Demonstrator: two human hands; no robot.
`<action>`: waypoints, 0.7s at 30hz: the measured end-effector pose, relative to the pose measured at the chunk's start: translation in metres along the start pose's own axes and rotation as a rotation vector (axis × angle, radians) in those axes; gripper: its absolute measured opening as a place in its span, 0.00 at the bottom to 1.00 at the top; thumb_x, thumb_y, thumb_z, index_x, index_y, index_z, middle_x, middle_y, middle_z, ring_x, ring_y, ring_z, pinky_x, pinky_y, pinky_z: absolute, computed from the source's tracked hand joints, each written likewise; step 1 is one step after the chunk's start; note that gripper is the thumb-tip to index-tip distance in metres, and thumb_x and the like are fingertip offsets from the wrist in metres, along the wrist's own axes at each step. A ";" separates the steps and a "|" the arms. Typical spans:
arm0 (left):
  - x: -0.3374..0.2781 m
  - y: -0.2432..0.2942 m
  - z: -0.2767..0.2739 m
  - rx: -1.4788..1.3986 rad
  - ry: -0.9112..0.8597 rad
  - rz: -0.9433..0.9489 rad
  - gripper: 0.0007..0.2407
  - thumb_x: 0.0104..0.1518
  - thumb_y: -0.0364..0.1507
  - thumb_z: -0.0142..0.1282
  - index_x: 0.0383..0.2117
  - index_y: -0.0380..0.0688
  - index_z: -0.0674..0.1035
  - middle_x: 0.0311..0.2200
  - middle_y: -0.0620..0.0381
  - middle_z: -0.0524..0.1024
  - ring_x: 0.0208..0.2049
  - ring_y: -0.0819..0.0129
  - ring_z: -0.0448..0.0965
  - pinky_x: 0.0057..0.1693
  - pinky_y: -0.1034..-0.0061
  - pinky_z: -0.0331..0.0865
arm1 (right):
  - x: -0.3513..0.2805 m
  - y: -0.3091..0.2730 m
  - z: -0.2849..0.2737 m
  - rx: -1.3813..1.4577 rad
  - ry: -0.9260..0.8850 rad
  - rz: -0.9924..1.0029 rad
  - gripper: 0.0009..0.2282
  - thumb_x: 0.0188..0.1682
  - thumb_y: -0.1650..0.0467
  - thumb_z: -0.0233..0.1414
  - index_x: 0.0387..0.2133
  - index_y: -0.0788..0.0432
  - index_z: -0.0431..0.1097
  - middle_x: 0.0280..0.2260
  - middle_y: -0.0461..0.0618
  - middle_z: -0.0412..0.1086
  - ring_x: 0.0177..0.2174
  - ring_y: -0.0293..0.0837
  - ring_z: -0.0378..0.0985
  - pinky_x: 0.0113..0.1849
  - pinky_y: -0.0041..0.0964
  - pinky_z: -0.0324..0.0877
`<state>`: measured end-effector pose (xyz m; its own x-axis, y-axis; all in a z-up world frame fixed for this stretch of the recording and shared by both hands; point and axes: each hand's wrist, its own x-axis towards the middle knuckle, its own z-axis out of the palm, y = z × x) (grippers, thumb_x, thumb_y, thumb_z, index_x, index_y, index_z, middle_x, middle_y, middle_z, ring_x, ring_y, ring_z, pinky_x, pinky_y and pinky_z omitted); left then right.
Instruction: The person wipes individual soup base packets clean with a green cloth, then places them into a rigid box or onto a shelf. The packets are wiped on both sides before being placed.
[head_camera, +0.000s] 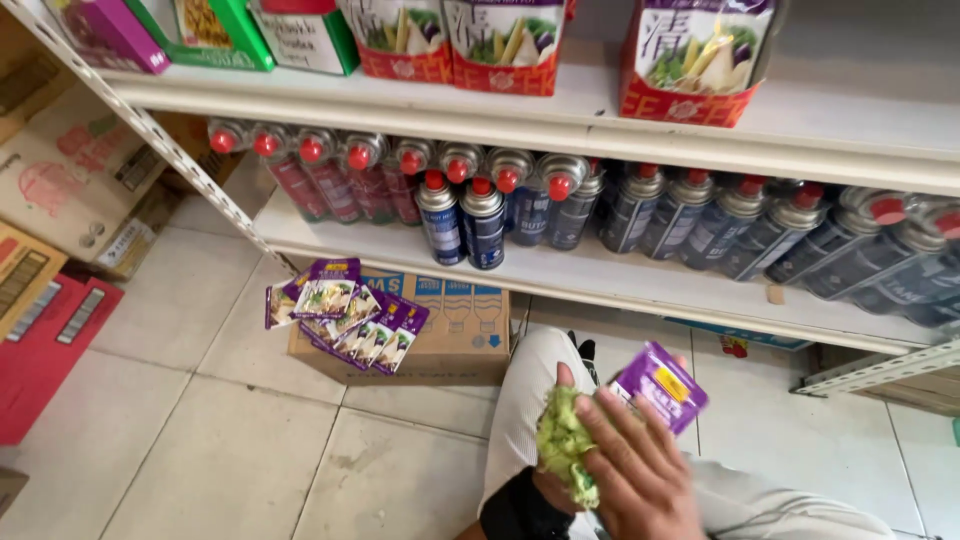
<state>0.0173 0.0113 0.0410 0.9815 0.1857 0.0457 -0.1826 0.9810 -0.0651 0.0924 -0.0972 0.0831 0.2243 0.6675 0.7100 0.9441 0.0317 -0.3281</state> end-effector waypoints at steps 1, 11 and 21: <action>-0.001 -0.005 -0.007 -0.120 -0.181 -0.092 0.40 0.66 0.60 0.40 0.69 0.30 0.65 0.60 0.44 0.73 0.60 0.57 0.75 0.67 0.65 0.68 | 0.001 0.003 0.001 -0.020 -0.014 -0.058 0.06 0.50 0.74 0.52 0.40 0.58 0.69 0.59 0.55 0.69 0.59 0.54 0.71 0.62 0.56 0.60; -0.003 0.006 0.033 -0.005 0.221 0.113 0.36 0.56 0.56 0.45 0.62 0.40 0.74 0.58 0.48 0.77 0.57 0.55 0.78 0.64 0.64 0.69 | 0.034 0.022 -0.016 0.059 -0.047 0.164 0.20 0.41 0.79 0.50 0.51 0.69 0.69 0.56 0.60 0.69 0.58 0.56 0.69 0.58 0.52 0.60; 0.004 0.008 -0.011 0.056 0.021 0.216 0.31 0.65 0.57 0.42 0.59 0.40 0.72 0.53 0.49 0.77 0.54 0.57 0.77 0.61 0.64 0.72 | 0.021 0.039 0.019 0.023 -0.021 -0.106 0.06 0.43 0.77 0.55 0.33 0.59 0.76 0.54 0.53 0.72 0.58 0.54 0.70 0.60 0.56 0.62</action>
<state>0.0206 0.0193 0.0294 0.9200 0.3915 0.0161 -0.3913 0.9201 -0.0158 0.1297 -0.0676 0.0738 0.1181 0.6749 0.7284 0.9565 0.1198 -0.2660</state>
